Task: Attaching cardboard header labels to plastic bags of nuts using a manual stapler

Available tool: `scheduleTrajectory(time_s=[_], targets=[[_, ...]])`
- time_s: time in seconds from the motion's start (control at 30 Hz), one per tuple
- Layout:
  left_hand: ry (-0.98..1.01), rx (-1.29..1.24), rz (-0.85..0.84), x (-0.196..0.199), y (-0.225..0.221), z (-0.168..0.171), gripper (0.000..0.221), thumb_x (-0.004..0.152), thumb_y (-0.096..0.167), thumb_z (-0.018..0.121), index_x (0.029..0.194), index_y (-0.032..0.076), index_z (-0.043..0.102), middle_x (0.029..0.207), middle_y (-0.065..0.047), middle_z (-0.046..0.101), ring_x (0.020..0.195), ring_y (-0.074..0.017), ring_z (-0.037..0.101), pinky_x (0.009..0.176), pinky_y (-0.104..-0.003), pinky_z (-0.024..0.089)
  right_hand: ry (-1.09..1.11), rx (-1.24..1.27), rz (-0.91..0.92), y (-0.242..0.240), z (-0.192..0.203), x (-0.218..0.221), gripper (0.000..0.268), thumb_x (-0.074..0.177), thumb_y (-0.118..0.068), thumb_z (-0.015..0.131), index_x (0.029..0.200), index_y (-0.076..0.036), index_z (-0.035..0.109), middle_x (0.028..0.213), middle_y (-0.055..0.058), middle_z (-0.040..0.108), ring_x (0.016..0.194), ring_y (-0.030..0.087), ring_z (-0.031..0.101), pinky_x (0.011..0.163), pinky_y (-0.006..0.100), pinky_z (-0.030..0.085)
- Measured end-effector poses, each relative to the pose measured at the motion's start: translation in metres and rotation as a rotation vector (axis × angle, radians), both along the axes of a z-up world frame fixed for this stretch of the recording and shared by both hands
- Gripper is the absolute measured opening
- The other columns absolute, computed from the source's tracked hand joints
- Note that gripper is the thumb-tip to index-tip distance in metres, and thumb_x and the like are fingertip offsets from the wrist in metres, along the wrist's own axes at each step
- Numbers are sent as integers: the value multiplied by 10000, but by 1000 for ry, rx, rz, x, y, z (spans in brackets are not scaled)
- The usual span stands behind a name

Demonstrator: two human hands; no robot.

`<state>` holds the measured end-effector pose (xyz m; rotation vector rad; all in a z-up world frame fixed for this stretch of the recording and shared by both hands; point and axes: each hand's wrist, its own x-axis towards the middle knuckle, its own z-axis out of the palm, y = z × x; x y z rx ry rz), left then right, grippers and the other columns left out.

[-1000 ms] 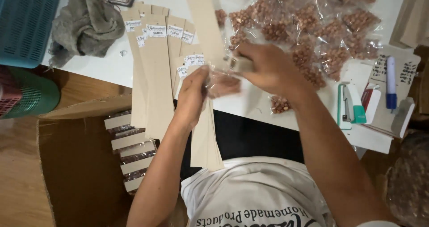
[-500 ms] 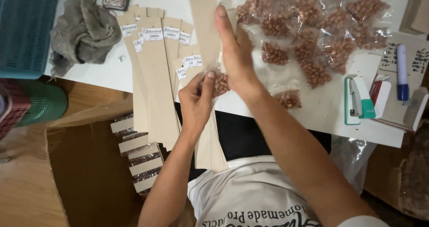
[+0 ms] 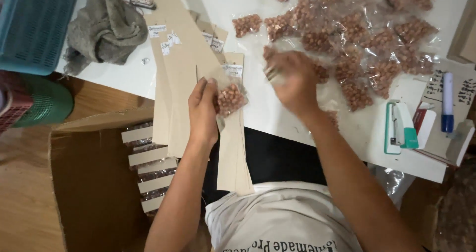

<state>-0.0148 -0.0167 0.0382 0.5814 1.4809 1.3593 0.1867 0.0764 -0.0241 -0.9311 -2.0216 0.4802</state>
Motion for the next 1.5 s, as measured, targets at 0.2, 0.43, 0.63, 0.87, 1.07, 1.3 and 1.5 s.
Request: scheduleTrajectory(time_s=[0.2,0.43,0.63,0.87,1.07,1.3,1.5], targets=[[-190,-53,-67,2,9,10,761,1013,366,566,1552,-95,290,1574,-368,285,1474,-493,301,1156,-635,258,230,-597,329,7,70,-12,112,878,-114,782,822,-50,709,677,60,637,661,161,575,718,307,511],[-65,104,-205,4,9,-2,312,1047,354,558,978,74,678,885,-84,710,846,-168,671,911,-426,593,-208,-684,24,28,61,-33,305,881,-436,784,966,-153,711,725,47,679,710,206,674,611,360,473],[240,210,-230,8,16,-9,394,1028,399,536,750,121,554,743,46,526,759,-74,486,670,-233,418,484,-888,-53,15,88,-79,549,779,-795,476,739,-248,502,621,-119,436,546,41,432,547,203,389],[390,206,-328,5,13,-17,361,1004,359,609,878,59,766,802,33,696,809,-67,589,704,-244,493,647,-864,-165,17,82,-97,597,812,-771,404,549,-259,245,488,-109,197,444,72,171,493,275,212],[59,117,-34,-10,19,-33,347,960,413,641,814,99,649,802,2,658,823,-127,621,683,-257,506,-470,30,-116,58,16,-46,413,885,-38,804,1257,-149,664,841,94,634,760,281,600,567,368,524],[-265,-172,69,-13,34,-20,829,856,345,633,1568,30,347,1460,-140,536,1327,-233,539,1103,-339,451,150,-340,241,77,26,-16,204,826,-64,750,999,-161,705,942,0,619,879,172,609,746,311,517],[-319,-152,-62,5,30,16,803,915,431,552,1567,15,335,1545,-226,363,1415,-353,339,1149,-478,286,136,-758,546,46,77,-17,78,1010,-192,660,1004,-114,663,825,7,650,666,106,608,549,229,509]])
